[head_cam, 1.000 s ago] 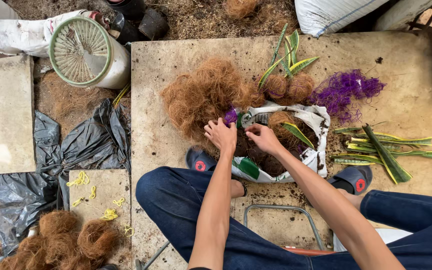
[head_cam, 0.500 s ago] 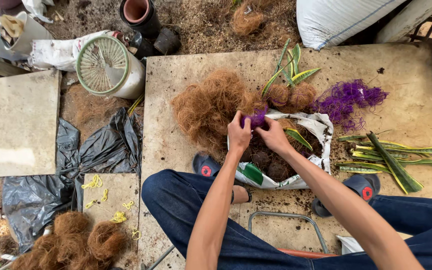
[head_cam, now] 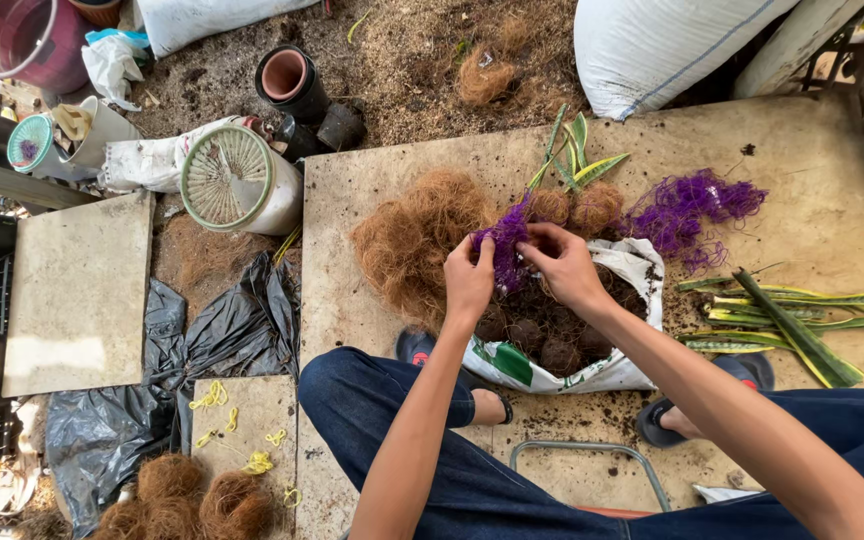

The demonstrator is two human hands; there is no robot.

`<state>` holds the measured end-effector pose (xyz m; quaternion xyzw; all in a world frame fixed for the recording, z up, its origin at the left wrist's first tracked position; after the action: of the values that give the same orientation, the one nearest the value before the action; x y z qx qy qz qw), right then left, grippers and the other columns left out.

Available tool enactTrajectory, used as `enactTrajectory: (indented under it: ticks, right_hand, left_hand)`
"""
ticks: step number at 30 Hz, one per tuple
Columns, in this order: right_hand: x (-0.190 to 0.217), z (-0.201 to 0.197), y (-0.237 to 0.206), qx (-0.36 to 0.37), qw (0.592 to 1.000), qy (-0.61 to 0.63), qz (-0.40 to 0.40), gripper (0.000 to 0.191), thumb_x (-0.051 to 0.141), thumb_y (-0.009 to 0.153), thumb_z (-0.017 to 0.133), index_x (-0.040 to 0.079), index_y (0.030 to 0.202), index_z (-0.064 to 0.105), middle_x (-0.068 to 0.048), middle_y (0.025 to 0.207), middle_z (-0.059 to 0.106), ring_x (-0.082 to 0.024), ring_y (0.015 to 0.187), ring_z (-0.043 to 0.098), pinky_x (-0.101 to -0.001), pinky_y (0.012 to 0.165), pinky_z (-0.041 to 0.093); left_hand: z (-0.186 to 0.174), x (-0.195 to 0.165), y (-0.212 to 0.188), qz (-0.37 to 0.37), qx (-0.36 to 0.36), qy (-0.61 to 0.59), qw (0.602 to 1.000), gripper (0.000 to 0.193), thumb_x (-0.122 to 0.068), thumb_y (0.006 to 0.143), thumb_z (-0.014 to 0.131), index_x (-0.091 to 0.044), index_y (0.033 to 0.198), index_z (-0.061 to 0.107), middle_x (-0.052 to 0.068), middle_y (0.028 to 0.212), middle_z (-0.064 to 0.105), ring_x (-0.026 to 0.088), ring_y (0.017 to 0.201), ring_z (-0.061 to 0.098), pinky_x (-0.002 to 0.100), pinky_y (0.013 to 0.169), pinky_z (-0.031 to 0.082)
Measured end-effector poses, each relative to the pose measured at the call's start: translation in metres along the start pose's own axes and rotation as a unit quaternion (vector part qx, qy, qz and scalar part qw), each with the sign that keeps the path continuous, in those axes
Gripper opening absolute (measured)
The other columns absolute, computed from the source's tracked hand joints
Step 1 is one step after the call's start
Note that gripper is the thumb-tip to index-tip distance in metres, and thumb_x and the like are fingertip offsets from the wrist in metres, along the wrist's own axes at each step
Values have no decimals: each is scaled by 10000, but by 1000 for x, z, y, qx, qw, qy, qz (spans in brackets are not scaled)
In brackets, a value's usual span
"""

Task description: The person assembles a kokedama by wrapping a plant's root ball in coconut coir and securing it with purple string. They then add soil to the base and continue wrapping the string to form a stable sphere.

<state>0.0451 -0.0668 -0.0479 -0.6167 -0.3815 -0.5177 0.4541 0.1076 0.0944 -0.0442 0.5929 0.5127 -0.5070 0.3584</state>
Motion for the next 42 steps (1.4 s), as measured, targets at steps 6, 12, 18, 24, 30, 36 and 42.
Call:
enactTrajectory:
  ticks: [6,12,18,24,30,36,42]
  right_hand:
    - [37,-7,-24,49,999,-9,-6,369,164,940,674,25,1281,653,-5,952,740,-69,794,685,-233,726,568]
    - [46,-33,-51,59,996,30,-63,225,108,971,720,5,1169,695,-16,929,692,-66,847,615,-243,766,517]
    - [38,-65,-92,92,995,28,-21,253,107,916,736,36,1136,634,25,962,654,-47,856,602,-228,782,526]
    - [26,-80,-99,76,994,72,-16,175,124,953,727,0,1070,688,13,952,674,-46,871,619,-215,780,532]
    - [20,-95,-93,22,997,70,-26,184,125,957,727,23,1110,727,-1,902,680,-64,808,595,-230,723,494]
    - [4,-110,-89,-29,987,156,-32,137,103,987,727,38,1104,702,-3,905,684,-75,817,618,-243,740,508]
    - [-5,-118,-85,-7,941,336,30,178,106,975,738,94,1127,646,-7,998,687,-107,887,648,-271,801,548]
  left_hand:
    - [0,-25,-17,-26,125,-262,956,396,-319,997,569,-115,1335,553,-56,1184,671,35,1071,636,203,954,506]
    - [25,-23,-41,23,107,-277,955,302,-205,1032,726,33,1206,662,27,1067,699,91,935,632,259,854,532]
    - [61,-34,-76,-33,127,-483,866,321,-199,1037,677,-34,1301,596,33,1127,693,116,995,659,278,885,549]
    - [62,-27,-85,-60,215,-441,869,588,-135,944,746,-103,1477,500,41,1175,671,114,1026,662,290,922,559]
    - [78,15,-79,-124,223,-445,859,393,-36,1024,736,89,1356,566,129,1179,688,193,1070,686,348,958,588]
    - [88,18,-74,-108,176,-524,826,514,89,948,622,-50,1429,509,62,1165,668,166,1035,680,354,945,585]
    - [84,-3,-75,-104,163,-544,817,539,153,918,511,-56,1414,499,89,1190,653,201,1056,670,375,944,587]
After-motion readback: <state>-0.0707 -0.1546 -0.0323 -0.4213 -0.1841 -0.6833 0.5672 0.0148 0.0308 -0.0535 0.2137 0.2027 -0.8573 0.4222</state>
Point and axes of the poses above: each hand's wrist, its own y-axis towards the middle knuckle, its own z-axis out of the palm, x = y × z, the point moved 2 cm from there along y, towards the middle knuckle
